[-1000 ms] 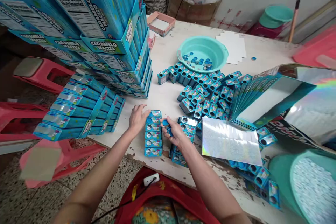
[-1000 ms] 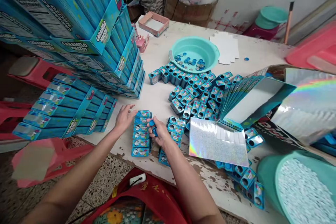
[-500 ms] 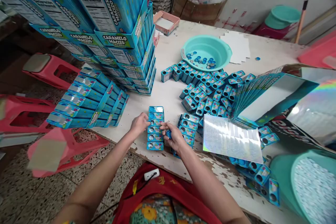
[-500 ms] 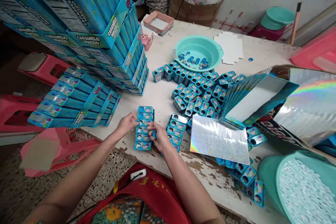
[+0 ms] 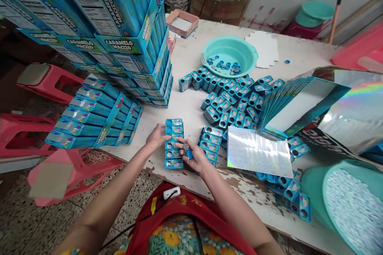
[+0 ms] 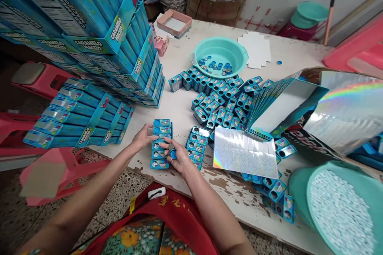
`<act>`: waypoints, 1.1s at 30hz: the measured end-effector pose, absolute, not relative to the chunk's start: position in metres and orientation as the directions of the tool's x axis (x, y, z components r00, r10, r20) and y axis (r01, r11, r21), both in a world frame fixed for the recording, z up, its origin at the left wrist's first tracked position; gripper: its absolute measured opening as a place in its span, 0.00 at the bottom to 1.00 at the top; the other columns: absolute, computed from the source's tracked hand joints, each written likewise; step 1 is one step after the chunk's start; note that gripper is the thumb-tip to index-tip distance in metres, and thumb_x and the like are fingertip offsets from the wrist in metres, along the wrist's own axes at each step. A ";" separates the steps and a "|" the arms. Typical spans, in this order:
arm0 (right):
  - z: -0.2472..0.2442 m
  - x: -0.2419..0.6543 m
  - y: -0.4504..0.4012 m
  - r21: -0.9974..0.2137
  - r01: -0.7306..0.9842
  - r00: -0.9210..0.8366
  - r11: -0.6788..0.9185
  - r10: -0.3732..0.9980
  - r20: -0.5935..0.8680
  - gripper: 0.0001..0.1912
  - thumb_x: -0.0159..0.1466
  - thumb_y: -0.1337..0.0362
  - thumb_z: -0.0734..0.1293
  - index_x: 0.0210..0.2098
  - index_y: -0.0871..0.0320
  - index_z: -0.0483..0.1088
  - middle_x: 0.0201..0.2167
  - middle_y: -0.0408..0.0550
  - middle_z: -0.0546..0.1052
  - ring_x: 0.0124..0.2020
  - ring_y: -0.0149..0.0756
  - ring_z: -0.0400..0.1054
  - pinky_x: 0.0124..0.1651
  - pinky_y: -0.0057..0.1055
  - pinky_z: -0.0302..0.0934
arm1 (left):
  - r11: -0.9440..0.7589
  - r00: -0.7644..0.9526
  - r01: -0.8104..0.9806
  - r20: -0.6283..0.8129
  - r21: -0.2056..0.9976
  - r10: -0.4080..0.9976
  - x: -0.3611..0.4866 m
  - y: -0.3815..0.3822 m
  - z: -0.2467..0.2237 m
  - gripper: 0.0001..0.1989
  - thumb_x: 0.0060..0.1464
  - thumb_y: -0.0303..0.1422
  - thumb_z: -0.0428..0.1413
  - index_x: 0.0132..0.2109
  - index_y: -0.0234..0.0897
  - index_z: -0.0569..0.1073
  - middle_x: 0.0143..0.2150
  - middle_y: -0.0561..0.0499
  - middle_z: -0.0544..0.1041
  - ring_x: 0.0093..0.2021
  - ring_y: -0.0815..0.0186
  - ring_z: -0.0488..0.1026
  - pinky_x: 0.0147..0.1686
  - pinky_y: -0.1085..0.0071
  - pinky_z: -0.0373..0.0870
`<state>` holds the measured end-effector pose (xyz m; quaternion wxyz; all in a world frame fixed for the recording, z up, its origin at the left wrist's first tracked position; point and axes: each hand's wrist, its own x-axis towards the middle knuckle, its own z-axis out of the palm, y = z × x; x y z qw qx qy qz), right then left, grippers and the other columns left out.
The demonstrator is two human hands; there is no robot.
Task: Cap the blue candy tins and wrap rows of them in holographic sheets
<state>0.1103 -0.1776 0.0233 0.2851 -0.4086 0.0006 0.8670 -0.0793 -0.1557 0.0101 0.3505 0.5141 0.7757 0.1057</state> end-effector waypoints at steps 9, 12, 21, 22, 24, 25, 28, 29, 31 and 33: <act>0.026 0.097 -0.191 -0.621 -0.298 -0.418 -0.725 0.684 -0.598 0.29 0.57 0.43 0.62 0.48 0.59 0.65 0.14 0.37 0.67 0.13 0.25 0.57 0.12 0.17 0.40 | -0.070 0.265 0.679 -0.155 0.731 0.952 -0.037 -0.202 0.039 0.10 0.55 0.38 0.53 0.38 0.40 0.77 0.39 0.49 0.67 0.44 0.63 0.66 0.46 0.67 0.64; 0.024 0.095 -0.198 -0.566 -0.271 -0.436 -0.779 0.623 -0.650 0.28 0.55 0.41 0.63 0.38 0.62 0.68 0.15 0.39 0.68 0.13 0.23 0.57 0.12 0.18 0.41 | -0.101 0.204 0.702 -0.063 0.705 0.977 -0.039 -0.217 0.041 0.10 0.57 0.34 0.50 0.38 0.40 0.76 0.37 0.49 0.68 0.43 0.64 0.65 0.45 0.68 0.64; 0.011 0.089 -0.231 -0.730 -0.072 -0.369 -0.680 0.698 -0.614 0.24 0.57 0.46 0.64 0.43 0.60 0.68 0.12 0.37 0.68 0.10 0.24 0.56 0.12 0.20 0.44 | 0.302 0.000 0.525 -0.355 0.796 0.935 -0.041 -0.257 0.032 0.09 0.54 0.35 0.50 0.38 0.39 0.74 0.35 0.52 0.71 0.32 0.69 0.68 0.34 0.73 0.66; 0.012 0.086 -0.232 -0.736 -0.065 -0.358 -0.674 0.705 -0.613 0.26 0.57 0.47 0.64 0.46 0.59 0.66 0.12 0.36 0.68 0.10 0.25 0.56 0.12 0.20 0.44 | 0.317 -0.007 0.531 -0.370 0.786 0.929 -0.041 -0.257 0.030 0.09 0.53 0.35 0.51 0.35 0.38 0.74 0.35 0.52 0.71 0.32 0.69 0.68 0.33 0.74 0.66; 0.016 0.083 -0.233 -0.727 -0.080 -0.344 -0.682 0.703 -0.622 0.27 0.56 0.48 0.66 0.48 0.59 0.64 0.13 0.37 0.69 0.12 0.27 0.60 0.12 0.20 0.45 | 0.325 -0.031 0.533 -0.366 0.781 0.930 -0.044 -0.252 0.026 0.09 0.52 0.36 0.51 0.31 0.37 0.73 0.35 0.52 0.71 0.32 0.69 0.68 0.34 0.74 0.66; 0.018 0.082 -0.232 -0.709 -0.100 -0.337 -0.698 0.694 -0.636 0.27 0.55 0.48 0.67 0.47 0.59 0.65 0.15 0.39 0.71 0.13 0.27 0.62 0.12 0.20 0.46 | 0.349 -0.069 0.522 -0.369 0.778 0.927 -0.047 -0.248 0.025 0.09 0.52 0.36 0.51 0.31 0.37 0.72 0.35 0.52 0.72 0.32 0.69 0.69 0.33 0.74 0.65; 0.025 0.086 -0.227 -0.579 -0.232 -0.299 -0.782 0.623 -0.722 0.19 0.57 0.50 0.66 0.39 0.59 0.69 0.25 0.46 0.76 0.18 0.27 0.67 0.15 0.20 0.55 | 0.433 -0.184 0.518 -0.398 0.738 0.899 -0.060 -0.229 0.020 0.09 0.51 0.38 0.51 0.33 0.38 0.71 0.30 0.53 0.73 0.31 0.67 0.70 0.32 0.74 0.65; 0.027 0.089 -0.224 -0.522 -0.295 -0.292 -0.800 0.596 -0.748 0.16 0.58 0.52 0.66 0.36 0.60 0.70 0.28 0.47 0.76 0.20 0.26 0.68 0.18 0.20 0.58 | 0.449 -0.207 0.552 -0.406 0.702 0.890 -0.065 -0.221 0.018 0.09 0.50 0.38 0.52 0.33 0.38 0.70 0.28 0.54 0.73 0.31 0.67 0.70 0.32 0.74 0.64; 0.027 0.096 -0.220 -0.428 -0.413 -0.303 -0.804 0.565 -0.768 0.10 0.58 0.59 0.66 0.32 0.61 0.71 0.29 0.47 0.76 0.24 0.26 0.70 0.26 0.22 0.64 | 0.464 -0.231 0.652 -0.427 0.599 0.874 -0.072 -0.206 0.013 0.08 0.47 0.38 0.54 0.34 0.39 0.69 0.28 0.54 0.73 0.30 0.66 0.70 0.30 0.74 0.63; 0.026 0.104 -0.218 -0.373 -0.481 -0.346 -0.793 0.563 -0.751 0.05 0.55 0.67 0.67 0.32 0.61 0.71 0.30 0.46 0.76 0.28 0.27 0.71 0.33 0.24 0.67 | 0.504 -0.258 0.722 -0.492 0.473 0.831 -0.076 -0.193 0.006 0.13 0.43 0.39 0.57 0.36 0.39 0.67 0.29 0.54 0.73 0.30 0.65 0.70 0.28 0.73 0.61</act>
